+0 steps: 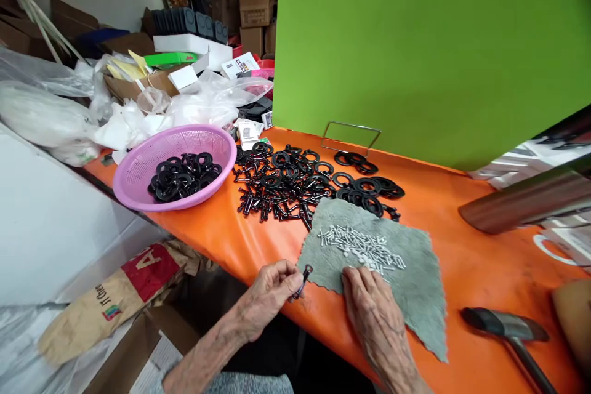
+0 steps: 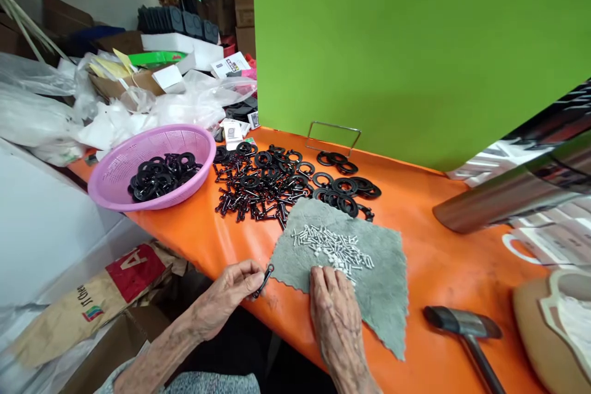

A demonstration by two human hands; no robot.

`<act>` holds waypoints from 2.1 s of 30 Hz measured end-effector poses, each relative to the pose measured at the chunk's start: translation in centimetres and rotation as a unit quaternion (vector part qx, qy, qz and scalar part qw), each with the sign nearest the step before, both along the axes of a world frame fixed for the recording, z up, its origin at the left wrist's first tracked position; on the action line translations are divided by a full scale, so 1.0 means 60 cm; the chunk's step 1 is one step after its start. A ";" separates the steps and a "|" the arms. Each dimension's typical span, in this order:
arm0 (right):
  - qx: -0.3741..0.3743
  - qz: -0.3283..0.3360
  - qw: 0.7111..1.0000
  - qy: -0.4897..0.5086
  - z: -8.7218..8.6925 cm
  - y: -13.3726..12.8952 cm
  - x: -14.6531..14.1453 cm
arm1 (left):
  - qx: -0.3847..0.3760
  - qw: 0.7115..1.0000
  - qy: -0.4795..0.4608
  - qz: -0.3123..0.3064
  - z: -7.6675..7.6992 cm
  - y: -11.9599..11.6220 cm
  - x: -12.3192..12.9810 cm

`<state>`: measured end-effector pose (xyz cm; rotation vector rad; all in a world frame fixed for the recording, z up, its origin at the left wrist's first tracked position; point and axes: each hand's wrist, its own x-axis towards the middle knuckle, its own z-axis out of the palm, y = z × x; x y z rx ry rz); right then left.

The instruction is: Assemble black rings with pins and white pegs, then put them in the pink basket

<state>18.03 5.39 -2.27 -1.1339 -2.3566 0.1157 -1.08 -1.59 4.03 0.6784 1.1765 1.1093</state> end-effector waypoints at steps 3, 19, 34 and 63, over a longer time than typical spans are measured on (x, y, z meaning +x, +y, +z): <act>-0.017 -0.011 0.999 0.047 0.008 -0.009 0.004 | -0.031 0.996 -0.082 0.012 0.003 -0.001 0.006; -0.457 -0.088 0.762 0.450 0.093 -0.069 -0.034 | -0.118 0.941 -0.316 0.016 -0.003 -0.002 0.027; -0.439 -0.068 0.793 0.417 0.099 -0.084 -0.054 | 0.070 0.986 0.135 -0.063 0.010 -0.030 0.019; -0.194 -0.237 0.922 0.239 0.000 -0.015 -0.043 | 0.082 0.960 0.248 -0.097 0.012 -0.087 -0.023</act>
